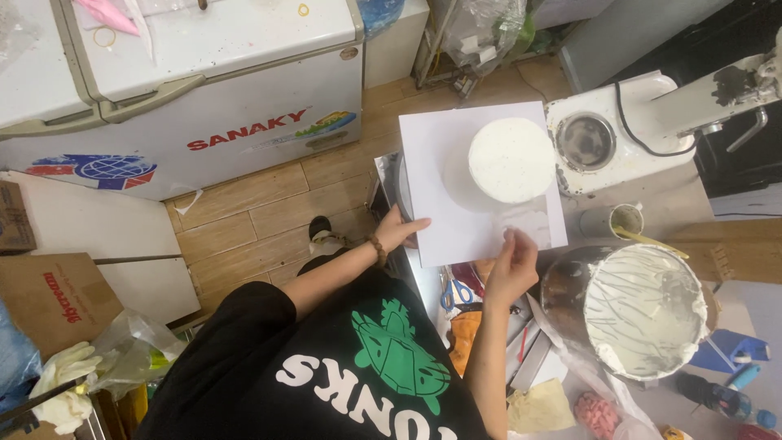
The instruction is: Frosting a small round cake with white cream using a spatula.
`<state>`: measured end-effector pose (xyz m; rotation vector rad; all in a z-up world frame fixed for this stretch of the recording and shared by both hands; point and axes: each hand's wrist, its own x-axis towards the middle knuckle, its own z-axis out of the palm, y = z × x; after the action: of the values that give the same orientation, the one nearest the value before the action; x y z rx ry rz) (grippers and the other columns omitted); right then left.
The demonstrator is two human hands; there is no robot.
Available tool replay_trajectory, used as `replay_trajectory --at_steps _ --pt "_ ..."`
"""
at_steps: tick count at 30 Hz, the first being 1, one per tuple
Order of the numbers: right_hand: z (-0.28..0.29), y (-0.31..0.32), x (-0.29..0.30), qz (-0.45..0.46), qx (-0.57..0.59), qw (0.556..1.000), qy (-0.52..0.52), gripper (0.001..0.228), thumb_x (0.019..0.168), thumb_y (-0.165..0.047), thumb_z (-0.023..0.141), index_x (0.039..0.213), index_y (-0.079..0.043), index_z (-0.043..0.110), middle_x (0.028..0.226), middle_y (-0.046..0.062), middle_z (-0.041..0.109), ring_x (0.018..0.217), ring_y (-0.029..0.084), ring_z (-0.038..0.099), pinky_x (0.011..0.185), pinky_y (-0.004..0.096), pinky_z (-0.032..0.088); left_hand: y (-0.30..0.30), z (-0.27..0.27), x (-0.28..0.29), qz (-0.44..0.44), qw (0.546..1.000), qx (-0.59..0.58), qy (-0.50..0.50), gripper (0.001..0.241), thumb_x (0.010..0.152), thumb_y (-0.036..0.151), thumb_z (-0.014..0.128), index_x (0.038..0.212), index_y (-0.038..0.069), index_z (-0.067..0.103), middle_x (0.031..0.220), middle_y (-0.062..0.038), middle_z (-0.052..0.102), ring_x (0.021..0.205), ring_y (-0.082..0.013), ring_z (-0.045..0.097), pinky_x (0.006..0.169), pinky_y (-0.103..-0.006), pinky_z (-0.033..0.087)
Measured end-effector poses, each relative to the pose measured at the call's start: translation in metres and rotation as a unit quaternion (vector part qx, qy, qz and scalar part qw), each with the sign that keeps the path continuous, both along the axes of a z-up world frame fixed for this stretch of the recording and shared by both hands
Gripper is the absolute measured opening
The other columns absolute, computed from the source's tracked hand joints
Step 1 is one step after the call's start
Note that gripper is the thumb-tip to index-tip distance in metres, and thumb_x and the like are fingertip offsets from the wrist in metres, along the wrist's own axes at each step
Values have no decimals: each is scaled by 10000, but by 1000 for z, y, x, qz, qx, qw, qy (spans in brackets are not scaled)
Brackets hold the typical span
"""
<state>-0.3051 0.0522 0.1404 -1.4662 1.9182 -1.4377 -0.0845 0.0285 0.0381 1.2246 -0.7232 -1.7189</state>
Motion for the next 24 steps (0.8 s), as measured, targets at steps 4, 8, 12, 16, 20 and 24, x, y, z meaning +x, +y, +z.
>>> replay_trajectory --at_steps 4,8,12,16,20,24 --pt "5 -3 3 15 -7 1000 21 157 1047 -81 642 1166 7 693 1058 111 777 905 116 725 814 272 565 -3 6 4 -33 998 -6 -47 806 847 343 760 1435 -9 337 1158 -221 680 853 -271 735 549 -295 626" --pt "6 -10 2 22 -7 999 30 161 1039 -58 628 1174 6 688 1051 119 777 923 136 737 809 281 571 -7 0 7 -52 996 8 -66 821 838 367 763 1439 8 334 1156 -204 676 813 -235 706 522 -273 594" --pt "9 -16 2 30 -13 999 35 166 1038 -34 604 1181 1 680 1042 117 782 927 148 753 799 280 577 -10 1 7 -51 997 17 -52 847 819 379 783 1426 4 327 1175 -184 652 859 -212 684 535 -280 593" --pt "14 -18 6 37 -18 998 50 168 1029 -12 601 1178 2 678 1039 131 781 941 171 766 793 285 579 -11 -8 6 -57 995 21 -76 867 799 408 799 1409 -5 341 1179 -167 650 870 -203 675 546 -280 590" --pt "15 -24 2 47 -28 996 64 159 1031 -12 606 1173 6 675 1029 139 778 946 182 772 798 286 582 -15 -26 5 -62 995 21 -77 891 788 416 815 1400 -14 332 1186 -171 647 877 -202 665 552 -288 597" --pt "21 -25 -1 44 -9 997 69 142 1028 -34 631 1152 3 689 978 134 773 884 178 763 770 284 573 -15 -25 6 -61 996 18 -64 900 776 415 819 1396 -7 322 1195 -162 638 891 -201 660 549 -301 599"
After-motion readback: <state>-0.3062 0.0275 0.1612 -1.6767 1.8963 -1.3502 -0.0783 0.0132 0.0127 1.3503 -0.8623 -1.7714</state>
